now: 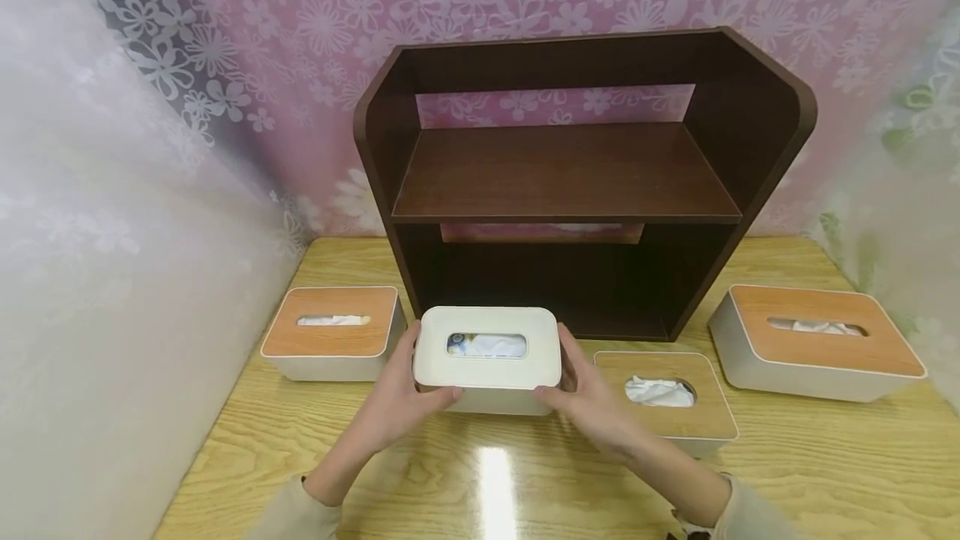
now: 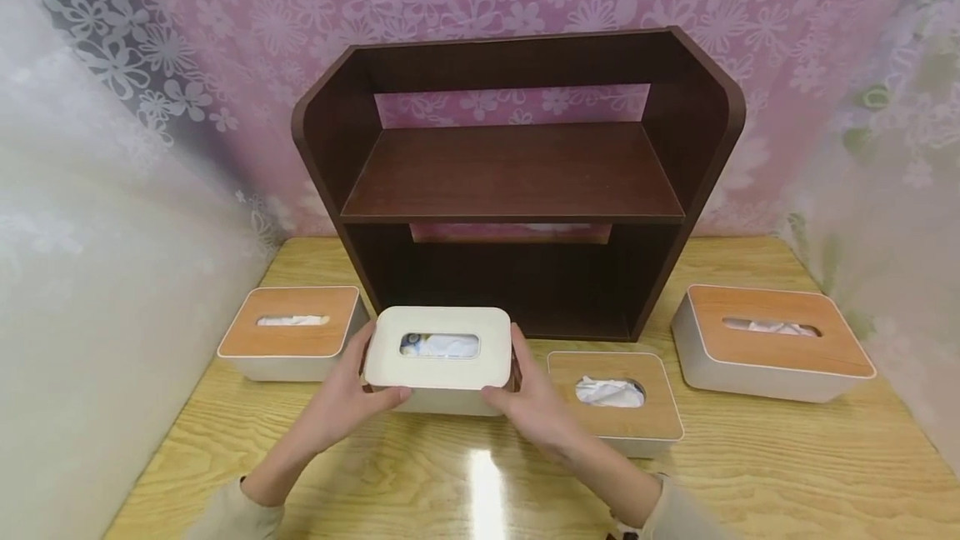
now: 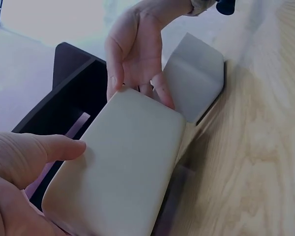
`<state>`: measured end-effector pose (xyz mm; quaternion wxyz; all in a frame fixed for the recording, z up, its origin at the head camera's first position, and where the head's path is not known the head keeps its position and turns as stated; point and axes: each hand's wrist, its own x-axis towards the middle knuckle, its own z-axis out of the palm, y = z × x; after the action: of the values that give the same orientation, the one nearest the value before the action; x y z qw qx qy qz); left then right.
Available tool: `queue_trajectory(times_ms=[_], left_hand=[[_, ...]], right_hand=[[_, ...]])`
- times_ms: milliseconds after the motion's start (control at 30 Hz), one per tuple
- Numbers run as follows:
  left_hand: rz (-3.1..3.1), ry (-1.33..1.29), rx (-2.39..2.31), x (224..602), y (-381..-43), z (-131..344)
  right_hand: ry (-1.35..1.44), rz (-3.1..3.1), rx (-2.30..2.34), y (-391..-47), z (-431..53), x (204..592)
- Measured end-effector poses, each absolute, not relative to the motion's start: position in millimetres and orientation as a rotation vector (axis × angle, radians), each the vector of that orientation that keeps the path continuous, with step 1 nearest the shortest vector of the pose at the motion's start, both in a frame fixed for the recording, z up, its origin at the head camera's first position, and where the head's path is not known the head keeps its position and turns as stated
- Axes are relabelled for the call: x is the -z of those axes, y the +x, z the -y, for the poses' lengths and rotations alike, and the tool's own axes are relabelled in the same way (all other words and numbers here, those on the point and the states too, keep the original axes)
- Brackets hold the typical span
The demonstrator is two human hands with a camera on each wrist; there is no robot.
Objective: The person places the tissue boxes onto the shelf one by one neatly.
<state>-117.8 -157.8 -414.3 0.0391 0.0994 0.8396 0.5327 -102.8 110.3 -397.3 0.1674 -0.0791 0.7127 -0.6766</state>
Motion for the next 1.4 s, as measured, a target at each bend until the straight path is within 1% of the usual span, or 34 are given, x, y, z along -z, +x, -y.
queue_trajectory(times_ms=[167, 400, 533, 900, 1067, 1400], left_hand=[[-2.633, 0.301, -1.585, 412, -132, 154], [-2.657, 0.247, -1.552, 413, -144, 149], [-2.666, 0.242, -1.55, 414, -150, 147], [-2.693, 0.229, -1.591, 427, -159, 143], [-2.705, 0.194, -1.609, 427, -160, 142], [-2.717, 0.2, -1.7, 433, -156, 140]], right_hand=[[-0.178, -2.033, 1.911, -117, -116, 390], [-0.181, -2.091, 1.848, -134, -115, 393], [-0.173, -2.135, 1.807, -140, -115, 394], [-0.202, -2.097, 1.872, -153, -112, 403], [-0.157, -2.09, 1.936, -159, -110, 407], [0.058, -2.067, 1.991, -160, -106, 410]])
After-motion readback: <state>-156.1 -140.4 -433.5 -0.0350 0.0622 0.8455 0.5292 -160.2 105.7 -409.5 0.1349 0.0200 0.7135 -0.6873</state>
